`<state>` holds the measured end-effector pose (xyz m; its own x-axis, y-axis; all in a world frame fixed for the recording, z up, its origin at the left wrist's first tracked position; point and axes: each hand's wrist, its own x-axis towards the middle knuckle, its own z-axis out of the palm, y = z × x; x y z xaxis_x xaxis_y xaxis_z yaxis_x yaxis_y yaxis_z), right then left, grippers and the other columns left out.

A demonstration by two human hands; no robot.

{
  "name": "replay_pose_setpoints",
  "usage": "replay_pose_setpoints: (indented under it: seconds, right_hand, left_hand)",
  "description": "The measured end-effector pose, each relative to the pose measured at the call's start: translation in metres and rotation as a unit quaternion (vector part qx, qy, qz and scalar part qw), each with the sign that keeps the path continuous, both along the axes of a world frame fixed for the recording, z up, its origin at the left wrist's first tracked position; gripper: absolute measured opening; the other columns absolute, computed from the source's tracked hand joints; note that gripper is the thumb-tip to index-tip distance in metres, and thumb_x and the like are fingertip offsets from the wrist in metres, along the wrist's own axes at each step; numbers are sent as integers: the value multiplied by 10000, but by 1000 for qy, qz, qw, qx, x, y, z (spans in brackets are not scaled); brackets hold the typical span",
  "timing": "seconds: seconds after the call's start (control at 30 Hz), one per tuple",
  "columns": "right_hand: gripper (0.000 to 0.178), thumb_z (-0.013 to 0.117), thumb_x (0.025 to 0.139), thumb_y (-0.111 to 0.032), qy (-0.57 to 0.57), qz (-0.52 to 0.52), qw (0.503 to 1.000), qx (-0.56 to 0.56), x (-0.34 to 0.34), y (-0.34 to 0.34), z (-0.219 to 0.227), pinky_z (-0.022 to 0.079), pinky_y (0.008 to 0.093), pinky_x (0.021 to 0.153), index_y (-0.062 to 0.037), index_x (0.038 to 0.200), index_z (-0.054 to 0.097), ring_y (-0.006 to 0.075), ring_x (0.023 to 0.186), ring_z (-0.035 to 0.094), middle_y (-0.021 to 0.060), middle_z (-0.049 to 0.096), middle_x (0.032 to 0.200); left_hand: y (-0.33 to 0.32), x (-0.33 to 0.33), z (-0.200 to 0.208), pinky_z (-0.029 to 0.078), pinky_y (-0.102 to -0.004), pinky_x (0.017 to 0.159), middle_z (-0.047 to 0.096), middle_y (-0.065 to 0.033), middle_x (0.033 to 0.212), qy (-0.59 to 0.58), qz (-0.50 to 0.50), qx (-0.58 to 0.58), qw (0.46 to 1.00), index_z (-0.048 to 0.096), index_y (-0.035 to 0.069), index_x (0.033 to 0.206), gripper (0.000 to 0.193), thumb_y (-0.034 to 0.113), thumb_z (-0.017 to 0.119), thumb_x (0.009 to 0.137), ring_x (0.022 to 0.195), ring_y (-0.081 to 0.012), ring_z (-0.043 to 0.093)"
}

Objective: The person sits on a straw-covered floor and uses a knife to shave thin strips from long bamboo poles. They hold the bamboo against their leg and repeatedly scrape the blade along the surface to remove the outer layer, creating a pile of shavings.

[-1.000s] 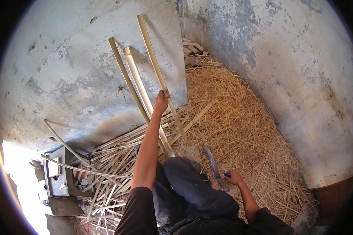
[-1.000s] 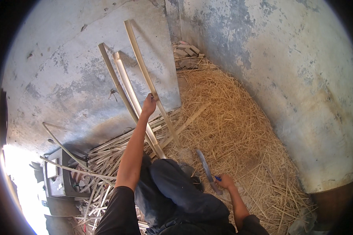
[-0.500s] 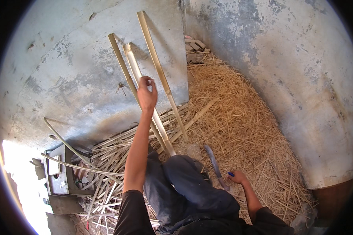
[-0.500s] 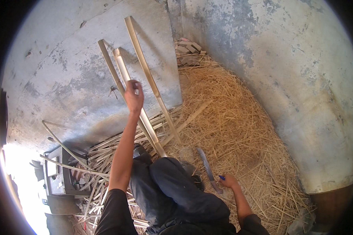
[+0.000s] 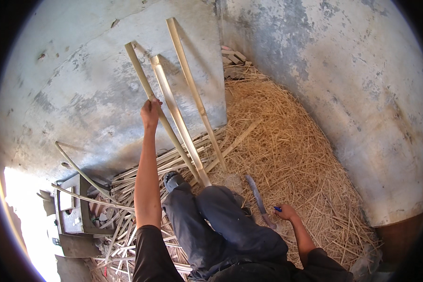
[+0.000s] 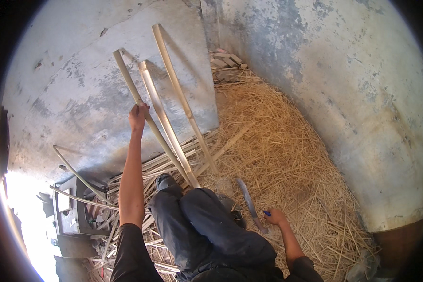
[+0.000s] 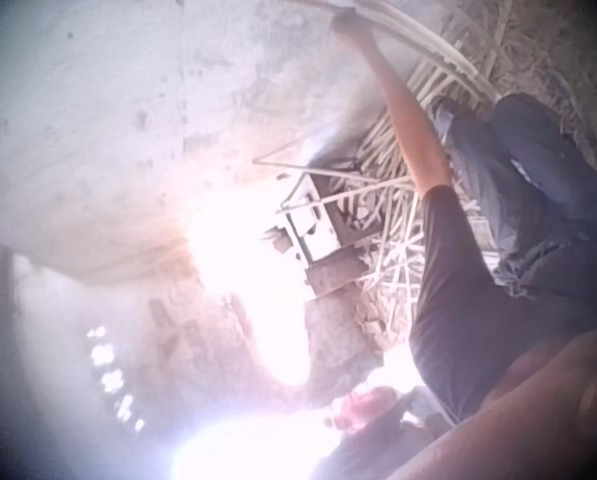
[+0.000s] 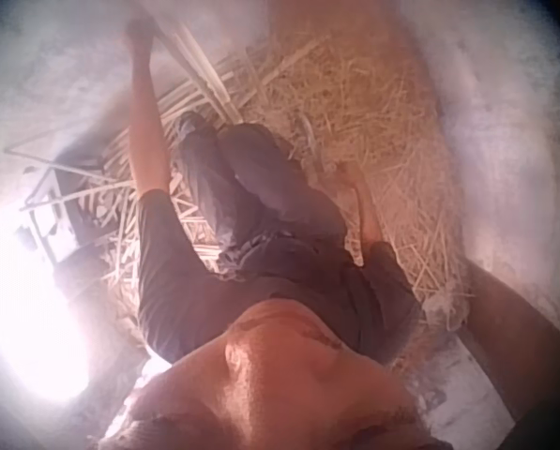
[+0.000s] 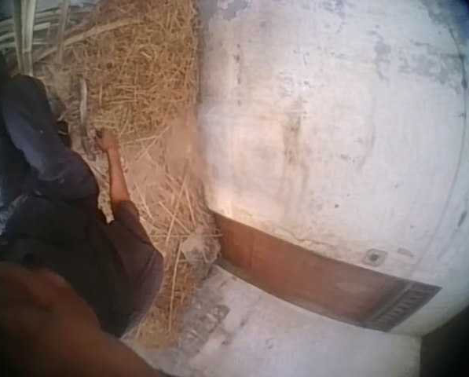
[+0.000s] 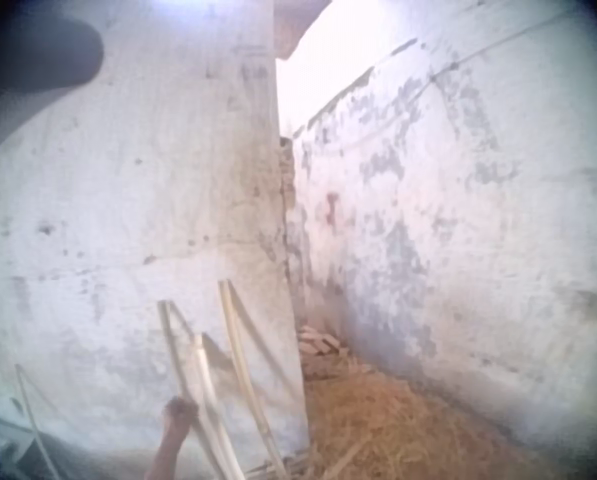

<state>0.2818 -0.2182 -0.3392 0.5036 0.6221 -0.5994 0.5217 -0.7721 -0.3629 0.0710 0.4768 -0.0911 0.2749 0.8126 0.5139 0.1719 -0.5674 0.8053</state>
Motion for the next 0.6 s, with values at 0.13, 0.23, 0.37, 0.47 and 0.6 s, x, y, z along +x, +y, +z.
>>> replay_pose_setpoints:
  seconds: [0.13, 0.23, 0.37, 0.47, 0.6]
  right_hand:
    - [558, 771, 940, -523, 1, 10, 1000, 1, -2, -3, -3, 580, 492, 926, -90, 1291, 781, 393, 1043, 762, 208, 800, 1107]
    - [565, 770, 944, -533, 11, 7, 1000, -3, -3, -7, -2, 580, 490, 925, -89, 1294, 780, 394, 1046, 761, 208, 800, 1114]
    - [490, 738, 957, -465, 16, -1, 1000, -11, -5, -1, 11, 573, 506, 932, -82, 1259, 785, 414, 1058, 747, 226, 788, 1109]
    - [465, 738, 953, -455, -6, -23, 1000, 6, -6, -8, 14, 571, 515, 923, -88, 1233, 795, 414, 1054, 747, 230, 788, 1092]
    - [428, 744, 945, -432, -12, 8, 1000, 17, -6, -2, 3, 561, 536, 896, -69, 1161, 810, 421, 1011, 749, 243, 783, 1051]
  left_hand:
    - [-19, -17, 39, 604, -370, 744, 720, -77, 861, -182, -57, -62, 980, 663, -21, 1154, 307, 274, 581, 1135, 785, -181, 720]
    - [-46, -35, 94, 566, -327, 626, 597, -6, 785, -263, -42, -42, 963, 619, 4, 1230, 270, 249, 539, 1153, 677, -155, 639]
    - [-70, -104, 194, 513, -291, 622, 570, 0, 800, -281, 71, 32, 956, 684, 58, 1278, 412, 434, 580, 1143, 685, -115, 569]
    - [-126, -163, 279, 493, -303, 743, 532, -9, 939, -277, 125, 76, 950, 654, 92, 1439, 419, 375, 510, 1166, 803, -124, 516]
    - [-197, -255, 331, 490, -297, 920, 589, -30, 1091, -186, 162, 91, 965, 498, 79, 1623, 518, 318, 534, 1165, 1005, -111, 558]
